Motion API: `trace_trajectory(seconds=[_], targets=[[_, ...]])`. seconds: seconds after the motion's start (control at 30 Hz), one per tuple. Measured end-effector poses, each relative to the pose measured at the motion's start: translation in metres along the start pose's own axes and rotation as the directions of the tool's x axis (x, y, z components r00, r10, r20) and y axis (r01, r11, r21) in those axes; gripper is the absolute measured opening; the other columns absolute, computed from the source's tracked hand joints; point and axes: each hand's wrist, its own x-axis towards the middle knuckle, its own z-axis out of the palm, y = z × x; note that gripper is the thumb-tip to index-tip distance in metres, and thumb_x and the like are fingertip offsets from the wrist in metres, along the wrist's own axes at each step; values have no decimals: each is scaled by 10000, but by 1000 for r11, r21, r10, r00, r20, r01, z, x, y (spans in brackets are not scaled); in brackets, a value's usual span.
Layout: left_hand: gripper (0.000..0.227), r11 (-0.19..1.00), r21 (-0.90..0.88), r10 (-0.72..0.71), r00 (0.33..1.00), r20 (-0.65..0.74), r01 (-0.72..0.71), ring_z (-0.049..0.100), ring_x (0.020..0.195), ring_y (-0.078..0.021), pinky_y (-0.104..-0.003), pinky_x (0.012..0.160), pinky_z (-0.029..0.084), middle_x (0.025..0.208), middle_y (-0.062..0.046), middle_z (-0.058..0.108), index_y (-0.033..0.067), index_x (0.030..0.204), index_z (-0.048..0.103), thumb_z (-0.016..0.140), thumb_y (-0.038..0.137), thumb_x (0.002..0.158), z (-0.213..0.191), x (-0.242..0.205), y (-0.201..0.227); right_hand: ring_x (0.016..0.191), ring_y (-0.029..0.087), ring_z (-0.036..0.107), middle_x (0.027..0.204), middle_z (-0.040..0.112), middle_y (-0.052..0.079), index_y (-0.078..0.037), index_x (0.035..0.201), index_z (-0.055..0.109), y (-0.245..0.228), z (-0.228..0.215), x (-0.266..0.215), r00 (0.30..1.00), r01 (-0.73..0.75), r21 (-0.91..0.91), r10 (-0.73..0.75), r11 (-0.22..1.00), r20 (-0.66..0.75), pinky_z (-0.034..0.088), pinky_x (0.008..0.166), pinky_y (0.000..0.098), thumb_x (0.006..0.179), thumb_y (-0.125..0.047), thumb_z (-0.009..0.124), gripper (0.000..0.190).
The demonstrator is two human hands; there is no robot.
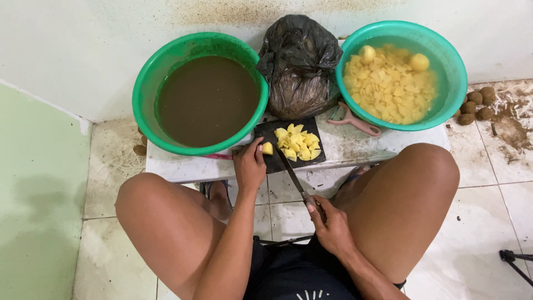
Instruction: Cutting peeled potatoes into chunks on a cutting board and placing them in a bowl of water.
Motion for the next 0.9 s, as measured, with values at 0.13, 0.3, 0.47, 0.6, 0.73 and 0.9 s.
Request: trace_trajectory(seconds=[0.13, 0.3, 0.47, 0.6, 0.73, 0.9], targets=[[193, 1000, -22, -6, 1000, 0, 6, 722, 890, -308, -473, 828, 510, 1019, -51, 792, 149, 1143, 743, 596, 185, 1022, -6, -1, 7, 711, 164, 655, 841, 771, 34, -136, 1273, 698, -10, -3, -2, 996, -89, -1, 89, 996, 22, 503, 673, 324, 958, -423, 573, 444], [337, 985, -146, -89, 996, 24, 91, 591, 576, -190, -374, 570, 442, 676, -23, 676, 154, 1122, 770, 516, 368, 1060, -14, 2, 10, 781, 173, 761, 906, 811, 52, -110, 1274, 687, -2, 0, 0, 999, -45, 9, 45, 999, -3, 542, 698, 324, 961, -418, 567, 455], [343, 982, -129, -118, 979, 164, 140, 624, 639, -155, -374, 700, 527, 956, 28, 759, 171, 1216, 740, 744, 256, 884, -20, 6, 16, 815, 185, 793, 956, 824, 59, -125, 1282, 680, -1, -1, 3, 998, -63, -7, 63, 998, 15, 559, 737, 326, 957, -392, 587, 431], [229, 986, -168, 7, 999, 46, 1, 609, 669, -167, -357, 734, 507, 931, 17, 730, 151, 1111, 775, 799, 186, 885, -13, -2, 14, 677, 186, 687, 805, 779, 60, -128, 1302, 670, -4, -2, -1, 995, -84, -48, 86, 995, 44, 499, 631, 358, 963, -417, 577, 455], [214, 959, -276, 45, 997, -62, -60, 612, 713, -189, -371, 738, 527, 1090, -39, 746, 96, 1125, 754, 766, 68, 913, -23, 3, 28, 796, 195, 777, 917, 820, 67, -119, 1296, 672, 5, 1, 1, 998, -55, -18, 56, 998, 34, 552, 715, 337, 960, -381, 595, 433], [184, 995, -72, 67, 997, -43, -70, 726, 962, -222, -409, 890, 516, 1034, -11, 780, 110, 947, 799, 721, 39, 797, -16, 0, 11, 843, 205, 785, 957, 819, 63, -139, 1297, 672, -7, -4, -1, 996, -80, -34, 81, 996, 32, 560, 737, 344, 957, -432, 566, 462]])
